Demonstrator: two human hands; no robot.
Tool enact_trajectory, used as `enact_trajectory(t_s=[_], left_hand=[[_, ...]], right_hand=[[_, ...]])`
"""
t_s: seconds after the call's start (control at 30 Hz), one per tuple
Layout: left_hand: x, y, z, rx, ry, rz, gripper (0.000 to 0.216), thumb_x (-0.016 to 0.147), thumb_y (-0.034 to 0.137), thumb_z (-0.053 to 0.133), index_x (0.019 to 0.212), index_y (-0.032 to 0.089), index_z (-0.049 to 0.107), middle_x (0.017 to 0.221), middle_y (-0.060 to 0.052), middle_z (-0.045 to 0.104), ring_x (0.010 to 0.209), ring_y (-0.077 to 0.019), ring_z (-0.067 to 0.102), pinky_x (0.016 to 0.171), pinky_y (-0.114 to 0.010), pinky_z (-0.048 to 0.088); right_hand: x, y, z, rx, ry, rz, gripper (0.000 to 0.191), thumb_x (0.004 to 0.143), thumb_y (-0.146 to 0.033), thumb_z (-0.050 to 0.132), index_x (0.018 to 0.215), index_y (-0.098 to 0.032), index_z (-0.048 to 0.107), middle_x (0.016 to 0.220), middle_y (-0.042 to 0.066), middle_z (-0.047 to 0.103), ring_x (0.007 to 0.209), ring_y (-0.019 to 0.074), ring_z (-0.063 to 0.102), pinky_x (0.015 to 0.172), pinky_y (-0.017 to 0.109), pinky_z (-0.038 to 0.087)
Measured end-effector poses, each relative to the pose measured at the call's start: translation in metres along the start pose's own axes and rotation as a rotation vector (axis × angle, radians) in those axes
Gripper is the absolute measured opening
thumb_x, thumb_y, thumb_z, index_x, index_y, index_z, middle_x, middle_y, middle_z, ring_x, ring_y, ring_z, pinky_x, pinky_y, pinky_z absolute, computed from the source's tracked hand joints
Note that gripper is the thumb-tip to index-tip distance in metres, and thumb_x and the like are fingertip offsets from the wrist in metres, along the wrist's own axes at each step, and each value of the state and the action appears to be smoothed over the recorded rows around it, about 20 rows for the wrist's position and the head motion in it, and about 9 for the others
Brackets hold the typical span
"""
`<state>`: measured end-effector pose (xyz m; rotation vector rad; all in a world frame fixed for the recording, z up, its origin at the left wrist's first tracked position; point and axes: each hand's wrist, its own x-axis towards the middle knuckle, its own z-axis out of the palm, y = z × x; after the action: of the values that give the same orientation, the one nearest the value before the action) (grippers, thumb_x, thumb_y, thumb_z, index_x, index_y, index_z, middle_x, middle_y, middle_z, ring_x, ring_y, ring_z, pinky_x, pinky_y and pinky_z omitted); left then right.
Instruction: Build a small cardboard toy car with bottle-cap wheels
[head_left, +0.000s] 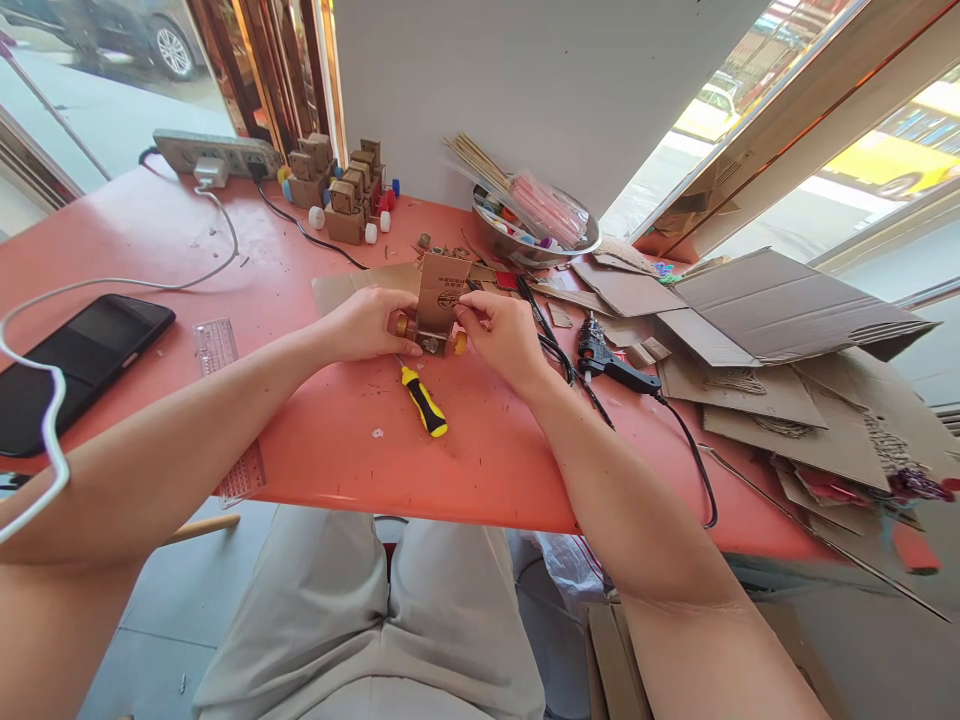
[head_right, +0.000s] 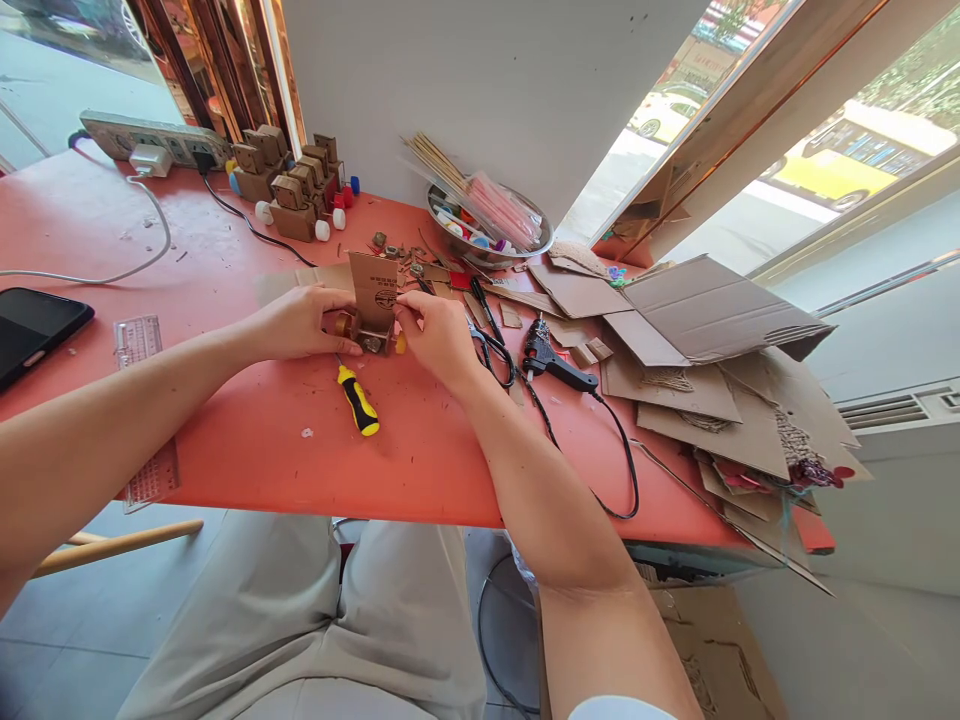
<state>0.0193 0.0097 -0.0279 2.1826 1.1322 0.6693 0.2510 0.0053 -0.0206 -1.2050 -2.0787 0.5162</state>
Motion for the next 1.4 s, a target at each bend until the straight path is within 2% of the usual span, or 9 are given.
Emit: enact_trajectory(t_s=[0.17, 0.37, 0.57, 0.73, 1.0, 1.17, 1.3, 1.4], left_hand=[[0.000, 0.000, 0.000, 0.012, 0.000, -0.011, 0.048, 0.070, 0.046, 0.080, 0.112, 0.026, 0.083, 0.104, 0.002, 0.086, 0.097, -0.0266, 0.074, 0.086, -0.030, 0.054], [-0.001, 0.002, 0.000, 0.032, 0.005, -0.017, 0.048, 0.070, 0.046, 0.080, 0.113, 0.027, 0.083, 0.098, 0.002, 0.084, 0.088, -0.0239, 0.072, 0.081, -0.029, 0.051], [-0.001, -0.007, 0.002, 0.048, 0.025, 0.013, 0.045, 0.072, 0.047, 0.082, 0.112, 0.027, 0.082, 0.102, 0.002, 0.084, 0.089, -0.0235, 0.072, 0.082, -0.030, 0.051], [-0.001, -0.013, 0.004, 0.069, 0.038, 0.039, 0.039, 0.076, 0.052, 0.080, 0.105, 0.025, 0.081, 0.089, 0.003, 0.079, 0.080, -0.0205, 0.067, 0.076, -0.029, 0.047], [0.001, -0.002, 0.000, 0.128, -0.004, 0.002, 0.034, 0.076, 0.055, 0.076, 0.089, 0.023, 0.076, 0.072, 0.004, 0.067, 0.069, -0.0170, 0.058, 0.066, -0.027, 0.038], [0.000, 0.001, 0.000, 0.099, 0.013, 0.017, 0.033, 0.074, 0.052, 0.075, 0.089, 0.023, 0.076, 0.074, 0.004, 0.068, 0.073, -0.0175, 0.059, 0.070, -0.027, 0.040], [0.000, 0.001, 0.000, 0.076, 0.019, -0.002, 0.037, 0.072, 0.052, 0.074, 0.094, 0.022, 0.077, 0.078, 0.004, 0.070, 0.076, -0.0184, 0.061, 0.072, -0.027, 0.042], [0.000, 0.002, 0.001, 0.069, 0.015, 0.001, 0.034, 0.072, 0.052, 0.074, 0.087, 0.022, 0.074, 0.076, 0.004, 0.070, 0.072, -0.0173, 0.060, 0.070, -0.027, 0.042]], right_hand=[[0.001, -0.001, -0.001, -0.004, -0.029, -0.010, 0.025, 0.094, -0.028, 0.058, 0.077, -0.022, 0.075, 0.076, 0.003, 0.074, 0.073, 0.0194, 0.064, 0.074, 0.030, 0.046], [0.001, -0.003, -0.009, -0.041, -0.039, -0.031, 0.022, 0.091, -0.027, 0.060, 0.073, -0.022, 0.073, 0.074, 0.003, 0.072, 0.071, 0.0190, 0.062, 0.075, 0.030, 0.046], [0.000, -0.004, -0.014, -0.037, -0.035, -0.049, 0.019, 0.088, -0.024, 0.060, 0.077, -0.020, 0.076, 0.079, 0.004, 0.076, 0.074, 0.0201, 0.065, 0.078, 0.032, 0.048], [0.002, -0.003, -0.015, -0.068, -0.047, -0.053, 0.017, 0.086, -0.022, 0.063, 0.078, -0.021, 0.077, 0.078, 0.003, 0.077, 0.075, 0.0201, 0.068, 0.077, 0.031, 0.050], [0.001, -0.009, -0.022, -0.118, -0.111, -0.014, 0.015, 0.087, -0.016, 0.065, 0.086, -0.019, 0.080, 0.086, 0.005, 0.081, 0.085, 0.0217, 0.077, 0.086, 0.031, 0.056], [-0.002, -0.008, -0.033, -0.002, -0.244, 0.036, 0.020, 0.085, -0.025, 0.076, 0.103, -0.020, 0.081, 0.099, 0.007, 0.084, 0.096, 0.0247, 0.079, 0.089, 0.036, 0.061], [-0.003, -0.010, -0.034, -0.014, -0.300, 0.097, 0.030, 0.074, -0.030, 0.089, 0.099, -0.021, 0.076, 0.102, 0.007, 0.083, 0.096, 0.0252, 0.078, 0.092, 0.038, 0.061], [-0.004, -0.013, -0.029, -0.022, -0.284, 0.124, 0.036, 0.070, -0.030, 0.090, 0.097, -0.023, 0.067, 0.098, 0.004, 0.081, 0.092, 0.0243, 0.076, 0.088, 0.037, 0.060]])
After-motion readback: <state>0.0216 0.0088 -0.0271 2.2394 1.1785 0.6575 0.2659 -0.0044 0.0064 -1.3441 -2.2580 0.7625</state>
